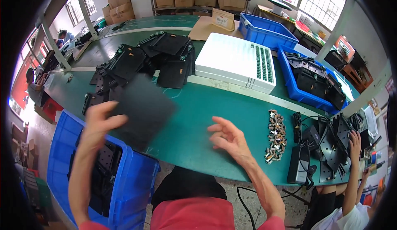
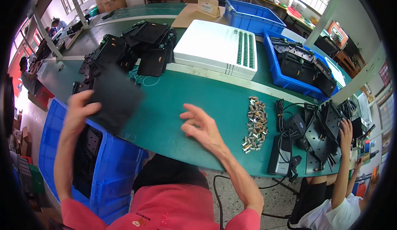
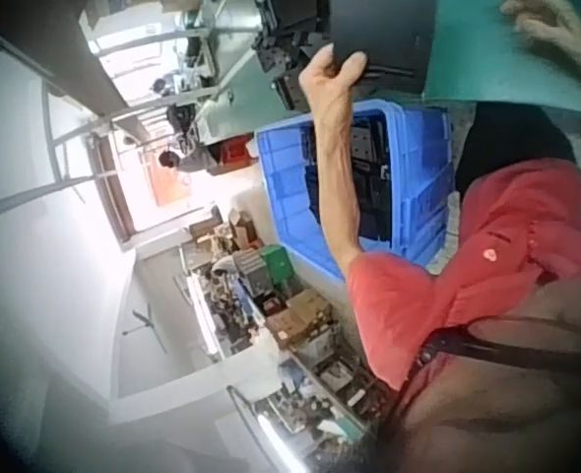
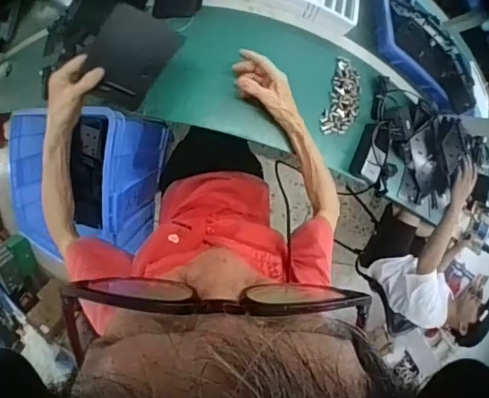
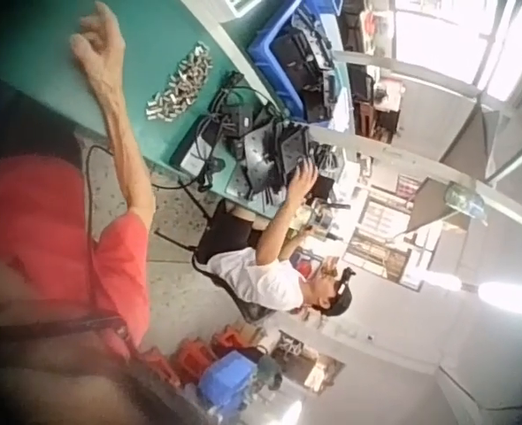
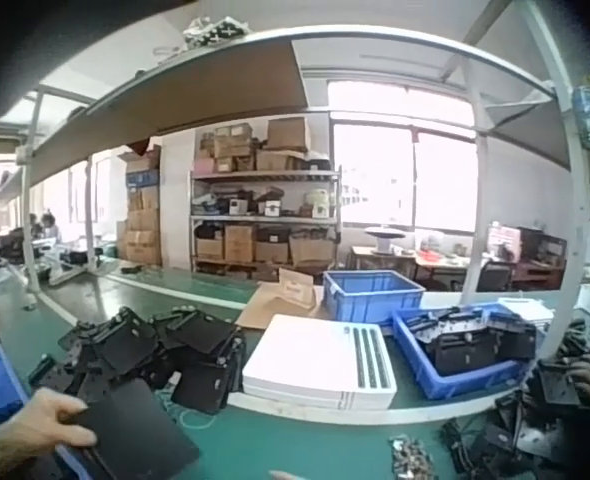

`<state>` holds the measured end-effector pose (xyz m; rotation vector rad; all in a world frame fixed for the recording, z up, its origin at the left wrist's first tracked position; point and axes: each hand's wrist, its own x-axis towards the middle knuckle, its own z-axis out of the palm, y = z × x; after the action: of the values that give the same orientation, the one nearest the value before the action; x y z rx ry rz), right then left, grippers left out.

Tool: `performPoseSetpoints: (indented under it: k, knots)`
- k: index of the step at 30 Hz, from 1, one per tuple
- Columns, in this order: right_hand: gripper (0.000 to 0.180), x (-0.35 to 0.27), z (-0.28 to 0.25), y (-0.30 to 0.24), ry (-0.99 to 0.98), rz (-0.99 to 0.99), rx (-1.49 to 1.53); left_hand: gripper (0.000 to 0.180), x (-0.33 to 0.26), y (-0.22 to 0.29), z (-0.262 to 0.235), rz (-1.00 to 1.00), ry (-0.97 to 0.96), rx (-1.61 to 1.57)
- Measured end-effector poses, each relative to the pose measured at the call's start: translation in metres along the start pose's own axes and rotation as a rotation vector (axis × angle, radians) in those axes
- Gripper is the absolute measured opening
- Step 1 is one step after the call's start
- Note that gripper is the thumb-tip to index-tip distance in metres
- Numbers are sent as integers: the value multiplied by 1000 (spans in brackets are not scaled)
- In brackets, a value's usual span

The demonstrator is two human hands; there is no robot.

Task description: The person assembles small electronic components by hand, attaching them to a base plate at a factory workbench.

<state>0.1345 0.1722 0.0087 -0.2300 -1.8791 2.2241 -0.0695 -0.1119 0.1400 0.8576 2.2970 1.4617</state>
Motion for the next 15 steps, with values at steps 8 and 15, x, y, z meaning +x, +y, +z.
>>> performPoseSetpoints:
  k: [8, 15]
  knots:
    - [52, 6, -15, -9, 238, 1, 329, 23, 79, -18, 142, -181, -479, -334]
    - [47, 2, -30, -8, 363, 10, 338, 43, 86, -29, 169, -169, -433, -349]
